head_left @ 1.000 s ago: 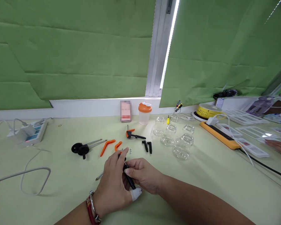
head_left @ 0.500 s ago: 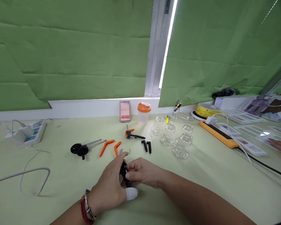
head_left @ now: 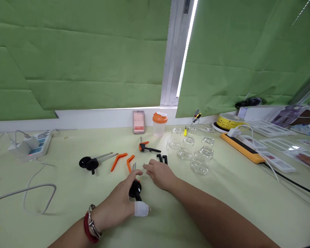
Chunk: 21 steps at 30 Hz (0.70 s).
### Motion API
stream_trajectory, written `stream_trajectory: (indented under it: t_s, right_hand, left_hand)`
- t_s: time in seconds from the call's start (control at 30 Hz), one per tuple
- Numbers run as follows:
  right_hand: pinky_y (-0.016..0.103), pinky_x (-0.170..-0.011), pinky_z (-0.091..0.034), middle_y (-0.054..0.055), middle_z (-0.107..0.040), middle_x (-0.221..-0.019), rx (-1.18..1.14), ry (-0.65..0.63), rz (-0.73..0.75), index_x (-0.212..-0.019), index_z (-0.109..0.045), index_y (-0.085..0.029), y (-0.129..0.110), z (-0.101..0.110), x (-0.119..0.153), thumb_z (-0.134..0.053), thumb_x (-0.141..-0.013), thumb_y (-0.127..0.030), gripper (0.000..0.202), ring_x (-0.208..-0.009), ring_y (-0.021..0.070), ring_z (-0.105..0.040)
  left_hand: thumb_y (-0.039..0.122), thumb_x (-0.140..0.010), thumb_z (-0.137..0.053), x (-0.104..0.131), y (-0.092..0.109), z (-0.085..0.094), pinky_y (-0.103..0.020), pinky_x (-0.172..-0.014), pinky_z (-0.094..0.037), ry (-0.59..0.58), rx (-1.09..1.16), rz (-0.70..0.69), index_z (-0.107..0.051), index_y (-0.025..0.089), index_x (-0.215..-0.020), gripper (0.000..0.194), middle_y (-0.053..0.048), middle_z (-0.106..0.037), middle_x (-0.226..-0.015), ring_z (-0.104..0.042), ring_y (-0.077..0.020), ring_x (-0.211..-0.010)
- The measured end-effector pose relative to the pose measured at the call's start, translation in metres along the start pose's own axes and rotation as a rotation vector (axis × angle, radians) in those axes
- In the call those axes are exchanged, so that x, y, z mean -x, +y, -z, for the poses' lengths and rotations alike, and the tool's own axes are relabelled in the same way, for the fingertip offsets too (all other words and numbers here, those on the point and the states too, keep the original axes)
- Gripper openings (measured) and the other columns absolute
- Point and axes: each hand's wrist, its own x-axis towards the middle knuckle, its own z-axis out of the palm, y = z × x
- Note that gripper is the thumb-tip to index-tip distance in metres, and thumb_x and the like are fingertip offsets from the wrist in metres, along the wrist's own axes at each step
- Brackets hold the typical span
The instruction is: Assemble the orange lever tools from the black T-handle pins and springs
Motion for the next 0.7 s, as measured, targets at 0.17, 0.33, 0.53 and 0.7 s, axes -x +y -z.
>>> stream_trajectory:
  t_s: [0.17,0.33,0.53,0.7]
  right_hand:
    - [0.025,-0.059,-0.029,0.004,-0.056,-0.092,0.053,-0.018,0.040,-0.098,-0.066,-0.023,-0.001,-0.002,0.001,-0.043,-0.092,-0.021,0.024,-0.073,0.0126,-0.054]
    - [0.024,-0.065,-0.035,0.003,-0.059,-0.093,-0.125,-0.013,0.031,-0.088,-0.070,-0.021,0.001,0.003,0.004,-0.049,-0.087,-0.016,0.022,-0.079,0.0131,-0.056]
    - [0.024,-0.068,-0.040,0.003,-0.063,-0.091,-0.292,-0.008,0.002,-0.088,-0.070,-0.019,0.004,0.004,0.005,-0.058,-0.079,-0.015,0.015,-0.079,0.0138,-0.058]
    - [0.024,-0.072,-0.041,0.003,-0.064,-0.089,-0.300,-0.019,0.041,-0.085,-0.072,-0.019,0.006,0.004,0.003,-0.059,-0.079,-0.015,0.015,-0.081,0.0142,-0.058]
  left_hand:
    - [0.029,-0.060,-0.063,0.004,0.002,0.006,-0.032,-0.074,-0.037,-0.111,0.282,0.047,-0.033,0.027,-0.127,0.074,0.001,-0.047,-0.090,-0.046,-0.0210,-0.085]
    - [0.030,-0.063,-0.059,0.004,-0.008,0.009,-0.033,-0.078,-0.037,-0.222,0.621,0.066,-0.044,0.023,-0.120,0.059,0.000,-0.051,-0.087,-0.048,-0.0194,-0.083]
    - [0.029,-0.071,-0.057,-0.002,-0.020,0.009,-0.034,-0.074,-0.042,-0.328,0.775,0.085,-0.050,0.020,-0.117,0.047,-0.001,-0.056,-0.077,-0.053,-0.0176,-0.068]
    - [0.031,-0.070,-0.059,-0.005,-0.018,0.013,-0.032,-0.071,-0.043,-0.333,0.757,0.119,-0.054,0.018,-0.112,0.044,-0.001,-0.058,-0.075,-0.056,-0.0182,-0.067]
